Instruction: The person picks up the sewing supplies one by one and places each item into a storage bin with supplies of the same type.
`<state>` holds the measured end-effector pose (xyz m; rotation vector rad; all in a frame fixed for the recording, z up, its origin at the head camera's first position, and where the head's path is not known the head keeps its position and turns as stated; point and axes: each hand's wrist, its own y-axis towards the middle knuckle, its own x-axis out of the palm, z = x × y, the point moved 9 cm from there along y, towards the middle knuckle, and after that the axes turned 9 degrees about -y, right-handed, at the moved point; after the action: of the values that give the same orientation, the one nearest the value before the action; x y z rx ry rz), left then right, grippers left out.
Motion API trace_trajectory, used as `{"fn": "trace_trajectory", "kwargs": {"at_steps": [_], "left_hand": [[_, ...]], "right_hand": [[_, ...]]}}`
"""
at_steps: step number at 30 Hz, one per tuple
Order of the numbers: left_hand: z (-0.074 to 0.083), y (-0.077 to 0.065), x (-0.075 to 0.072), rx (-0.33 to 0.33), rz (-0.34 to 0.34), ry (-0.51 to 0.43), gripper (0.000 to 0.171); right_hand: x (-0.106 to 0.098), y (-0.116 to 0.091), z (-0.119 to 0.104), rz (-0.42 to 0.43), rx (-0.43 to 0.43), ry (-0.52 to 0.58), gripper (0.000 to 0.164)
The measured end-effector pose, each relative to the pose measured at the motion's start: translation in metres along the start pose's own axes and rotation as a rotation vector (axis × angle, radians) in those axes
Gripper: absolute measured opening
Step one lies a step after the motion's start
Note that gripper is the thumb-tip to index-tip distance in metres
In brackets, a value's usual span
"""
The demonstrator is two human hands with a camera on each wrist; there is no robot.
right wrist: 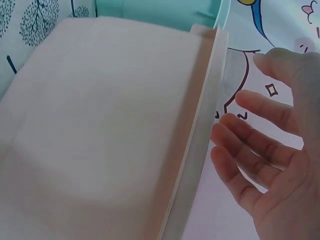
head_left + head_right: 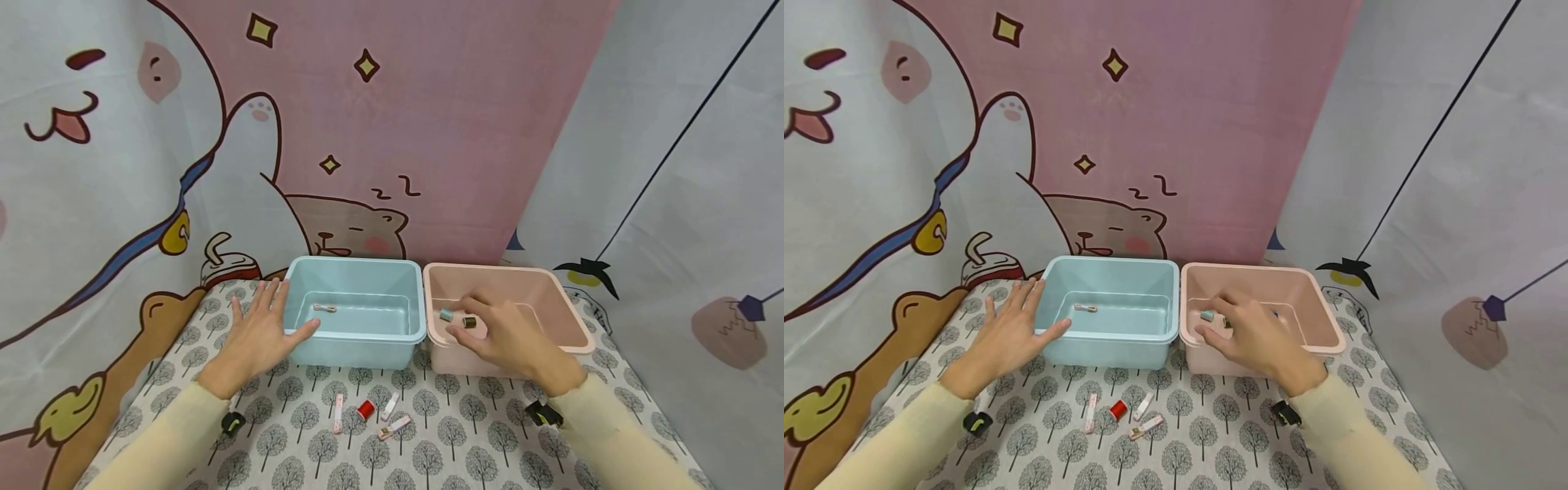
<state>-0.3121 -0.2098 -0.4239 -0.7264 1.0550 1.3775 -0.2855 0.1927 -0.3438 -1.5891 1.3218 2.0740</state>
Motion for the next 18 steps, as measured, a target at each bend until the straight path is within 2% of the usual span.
{"fn": "trace_trajectory", "kwargs": {"at_steps": [5, 7, 14, 18], "left_hand": [[0.000, -0.001, -0.001, 0.000, -0.001, -0.002, 0.123], [0.001, -0.001, 0.000, -0.001, -0.002, -0.002, 0.123], [0.000, 0.001, 0.000, -0.002, -0.003, -0.004, 0.123], [0.000, 0.001, 0.000, -0.001, -0.002, -0.006, 0.123]], "right_hand": [[-0.005, -0.005, -0.013, 0.102, -0.094, 0.052, 0.034], [-0.006, -0.007, -0.017, 0.111, -0.104, 0.069, 0.034], [-0.006, -0.012, -0.028, 0.099, -0.091, 0.009, 0.038], [-0.006, -0.016, -0.035, 0.122, -0.110, 0.021, 0.035]]}}
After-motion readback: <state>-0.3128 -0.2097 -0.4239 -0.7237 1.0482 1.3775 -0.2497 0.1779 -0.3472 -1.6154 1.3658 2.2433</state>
